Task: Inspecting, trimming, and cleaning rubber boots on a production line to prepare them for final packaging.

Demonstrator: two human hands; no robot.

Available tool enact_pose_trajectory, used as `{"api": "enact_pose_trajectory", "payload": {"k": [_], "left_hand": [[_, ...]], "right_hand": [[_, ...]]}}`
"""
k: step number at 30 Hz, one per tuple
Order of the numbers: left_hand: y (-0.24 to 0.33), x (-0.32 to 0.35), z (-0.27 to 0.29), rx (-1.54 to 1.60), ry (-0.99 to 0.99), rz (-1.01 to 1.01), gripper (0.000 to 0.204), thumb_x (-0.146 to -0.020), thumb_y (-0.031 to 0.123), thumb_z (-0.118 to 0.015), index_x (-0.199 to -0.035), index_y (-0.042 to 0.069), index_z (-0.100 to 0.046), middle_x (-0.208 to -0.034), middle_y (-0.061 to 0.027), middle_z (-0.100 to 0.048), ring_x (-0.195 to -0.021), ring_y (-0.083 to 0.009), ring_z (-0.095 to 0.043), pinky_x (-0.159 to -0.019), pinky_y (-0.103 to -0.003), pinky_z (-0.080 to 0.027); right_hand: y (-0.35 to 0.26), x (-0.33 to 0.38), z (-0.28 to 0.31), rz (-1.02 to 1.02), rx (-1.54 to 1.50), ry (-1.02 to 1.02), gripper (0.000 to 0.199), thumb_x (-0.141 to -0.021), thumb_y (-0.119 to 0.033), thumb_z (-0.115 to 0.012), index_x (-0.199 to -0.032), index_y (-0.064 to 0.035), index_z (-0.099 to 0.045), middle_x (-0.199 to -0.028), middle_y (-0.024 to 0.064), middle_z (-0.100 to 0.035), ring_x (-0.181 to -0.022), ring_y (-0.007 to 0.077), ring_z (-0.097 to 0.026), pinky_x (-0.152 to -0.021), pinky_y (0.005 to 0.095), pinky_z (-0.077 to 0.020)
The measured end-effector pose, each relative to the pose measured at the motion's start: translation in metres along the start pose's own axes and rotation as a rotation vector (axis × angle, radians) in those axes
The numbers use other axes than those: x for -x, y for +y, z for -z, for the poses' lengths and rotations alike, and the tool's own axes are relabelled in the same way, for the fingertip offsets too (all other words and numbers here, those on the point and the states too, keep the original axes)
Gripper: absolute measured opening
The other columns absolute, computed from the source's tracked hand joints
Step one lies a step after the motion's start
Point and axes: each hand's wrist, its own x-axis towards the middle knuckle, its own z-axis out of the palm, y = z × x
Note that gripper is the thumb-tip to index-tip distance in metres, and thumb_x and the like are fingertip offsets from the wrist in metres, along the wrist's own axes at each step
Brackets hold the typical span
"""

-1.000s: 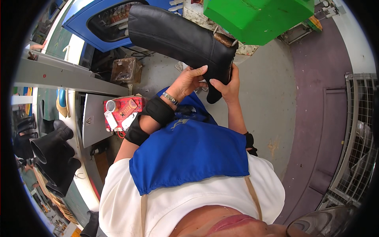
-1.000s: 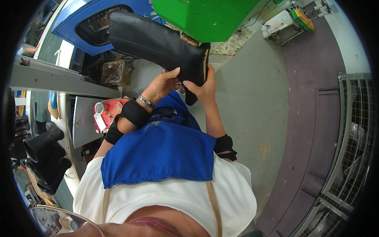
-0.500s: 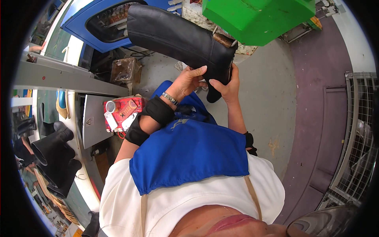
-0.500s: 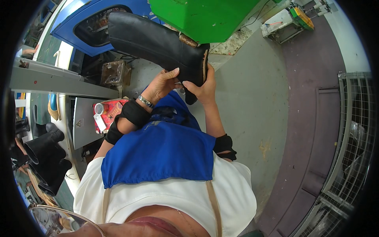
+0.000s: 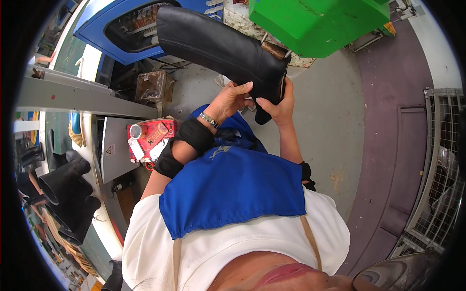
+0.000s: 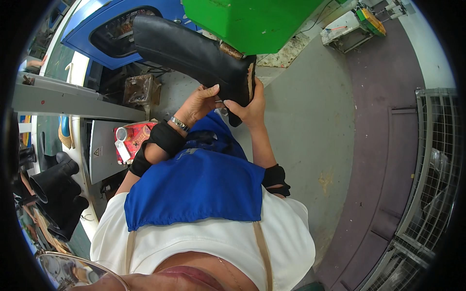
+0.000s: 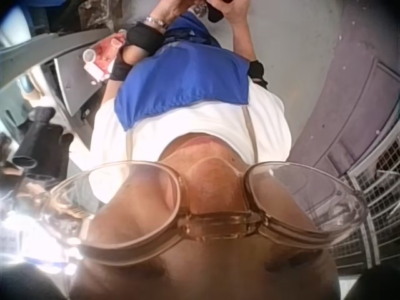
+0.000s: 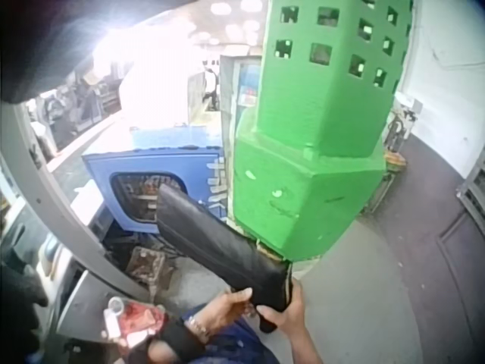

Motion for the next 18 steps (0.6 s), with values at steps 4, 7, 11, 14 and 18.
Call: {"api": "enact_pose_trajectory", "payload": {"k": [4, 7, 11, 14, 18], "left_hand": [[0.000, -0.002, 0.002, 0.013, -0.019, -0.009, 0.038, -0.085, 0.019, -0.070, -0.119, 0.011, -0.056, -0.111, -0.0031, -0.063, -0.100, -0.0190, -0.060, -0.076, -0.039, -0.051], [-0.001, -0.005, 0.007, -0.002, -0.043, 0.003, 0.038, -0.085, 0.019, -0.070, -0.119, 0.011, -0.056, -0.111, -0.0026, -0.063, -0.099, -0.0184, -0.061, -0.075, -0.037, -0.052], [-0.003, -0.010, 0.014, 0.012, -0.060, 0.001, 0.043, -0.085, 0.019, -0.070, -0.123, 0.010, -0.053, -0.116, -0.0047, -0.062, -0.105, -0.0214, -0.059, -0.082, -0.041, -0.050], [-0.004, -0.012, 0.018, 0.008, -0.089, 0.005, 0.048, -0.086, 0.019, -0.069, -0.128, 0.009, -0.050, -0.122, -0.0071, -0.060, -0.112, -0.0248, -0.057, -0.090, -0.045, -0.048], [-0.004, -0.012, 0.013, 0.028, -0.082, -0.009, 0.039, -0.085, 0.018, -0.070, -0.120, 0.012, -0.055, -0.113, -0.0026, -0.063, -0.101, -0.0192, -0.061, -0.077, -0.037, -0.051]], "right_hand": [[0.000, 0.000, 0.000, -0.005, -0.010, 0.006, 0.087, -0.063, -0.023, -0.082, -0.132, 0.0033, -0.035, -0.120, 0.0140, -0.053, -0.108, 0.0214, -0.054, -0.094, 0.0340, -0.0433], [0.009, 0.000, 0.002, 0.036, 0.042, 0.014, 0.088, -0.063, -0.023, -0.083, -0.132, 0.0028, -0.035, -0.120, 0.0138, -0.053, -0.108, 0.0215, -0.055, -0.094, 0.0341, -0.0438], [0.011, 0.000, 0.003, 0.033, 0.048, 0.015, 0.088, -0.063, -0.022, -0.083, -0.132, 0.0027, -0.034, -0.120, 0.0139, -0.053, -0.107, 0.0214, -0.055, -0.093, 0.0341, -0.0443], [0.013, -0.001, 0.004, 0.048, 0.060, 0.020, 0.088, -0.063, -0.022, -0.082, -0.133, 0.0026, -0.034, -0.120, 0.0141, -0.053, -0.107, 0.0214, -0.055, -0.093, 0.0344, -0.0445], [0.014, -0.002, 0.005, 0.056, 0.070, 0.011, 0.088, -0.064, -0.023, -0.082, -0.133, 0.0024, -0.033, -0.121, 0.0145, -0.053, -0.108, 0.0220, -0.055, -0.094, 0.0349, -0.0446]]}}
